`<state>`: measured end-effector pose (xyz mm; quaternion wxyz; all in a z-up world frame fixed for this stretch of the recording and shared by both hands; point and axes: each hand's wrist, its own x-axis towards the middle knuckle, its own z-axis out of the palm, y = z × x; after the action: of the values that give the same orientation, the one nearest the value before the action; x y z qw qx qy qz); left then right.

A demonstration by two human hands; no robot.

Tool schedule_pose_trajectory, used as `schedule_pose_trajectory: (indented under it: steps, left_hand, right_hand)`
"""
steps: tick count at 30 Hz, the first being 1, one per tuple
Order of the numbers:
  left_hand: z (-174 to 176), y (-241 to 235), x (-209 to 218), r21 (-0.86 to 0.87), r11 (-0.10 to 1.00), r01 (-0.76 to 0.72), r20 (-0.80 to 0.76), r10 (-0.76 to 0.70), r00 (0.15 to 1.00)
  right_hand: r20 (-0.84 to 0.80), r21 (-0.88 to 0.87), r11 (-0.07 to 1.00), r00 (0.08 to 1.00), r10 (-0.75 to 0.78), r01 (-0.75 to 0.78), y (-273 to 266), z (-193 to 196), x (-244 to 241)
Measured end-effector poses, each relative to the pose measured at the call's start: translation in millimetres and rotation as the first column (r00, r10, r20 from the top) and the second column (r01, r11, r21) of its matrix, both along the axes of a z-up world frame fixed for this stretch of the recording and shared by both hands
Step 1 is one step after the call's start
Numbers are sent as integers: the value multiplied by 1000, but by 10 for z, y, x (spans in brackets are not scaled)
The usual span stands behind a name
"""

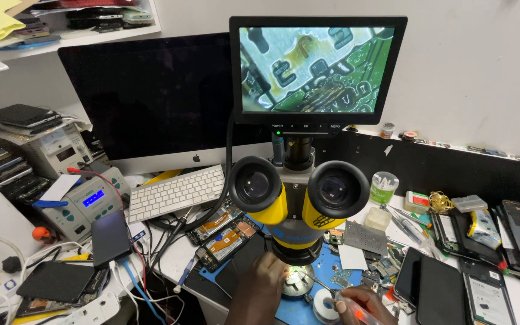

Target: The person uses a soldering iron and tweezers to work on a small electronic component placed under a microscope. The person holds the component steady with one hand while applying the soldering iron with the other, occasionally adjusting the component's position.

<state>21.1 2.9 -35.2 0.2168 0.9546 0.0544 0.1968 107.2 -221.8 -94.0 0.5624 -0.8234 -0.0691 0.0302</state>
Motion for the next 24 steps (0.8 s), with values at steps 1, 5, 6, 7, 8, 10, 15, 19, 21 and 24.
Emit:
schedule_pose_trajectory:
  steps: [1, 5, 6, 7, 8, 10, 15, 19, 21, 24]
  left_hand:
    - [3, -1, -7, -3, 1000, 0, -1, 0, 1000]
    - [4, -2, -14, -15, 1000, 20, 25, -19, 999]
    - [-3, -3, -14, -20, 999, 28, 46, -27, 999]
    - [55, -19, -30, -22, 999, 27, 44, -26, 999]
    - [108, -33, -45, -35, 999, 15, 17, -15, 1000]
    - [195, -76, -95, -60, 998, 1, -26, -2, 1000]
    - [288, -155, -184, 63, 998, 8, 162, -18, 987]
    - [291, -172, -225, 114, 993, -3, 198, -20, 980]
    - [282, -175, -218, 106, 994, 5, 170, -23, 985]
    - [323, -192, -236, 122, 992, -10, 173, -12, 985]
  right_hand:
    - [-1, -3, 1000, 1000, 0, 0, -12, -40, 26]
    - [-114, -33, 993, 987, 112, -116, -103, -141, 297]
    - [-233, -52, 977, 953, 192, -209, -138, -156, 404]
    - [-235, -54, 976, 953, 192, -210, -102, 23, 293]
    - [-301, 106, 983, 937, 178, -153, -65, 197, 184]
    - [-383, 247, 966, 908, 171, -78, 7, 553, -152]
    - [306, 408, 906, 952, -18, -114, 47, 507, -432]
    - [275, 428, 881, 958, 83, -199, -2, 556, -433]
    - [241, 420, 884, 964, 110, -206, -13, 584, -428]
    - [308, 391, 880, 940, 149, -268, -11, 651, -454]
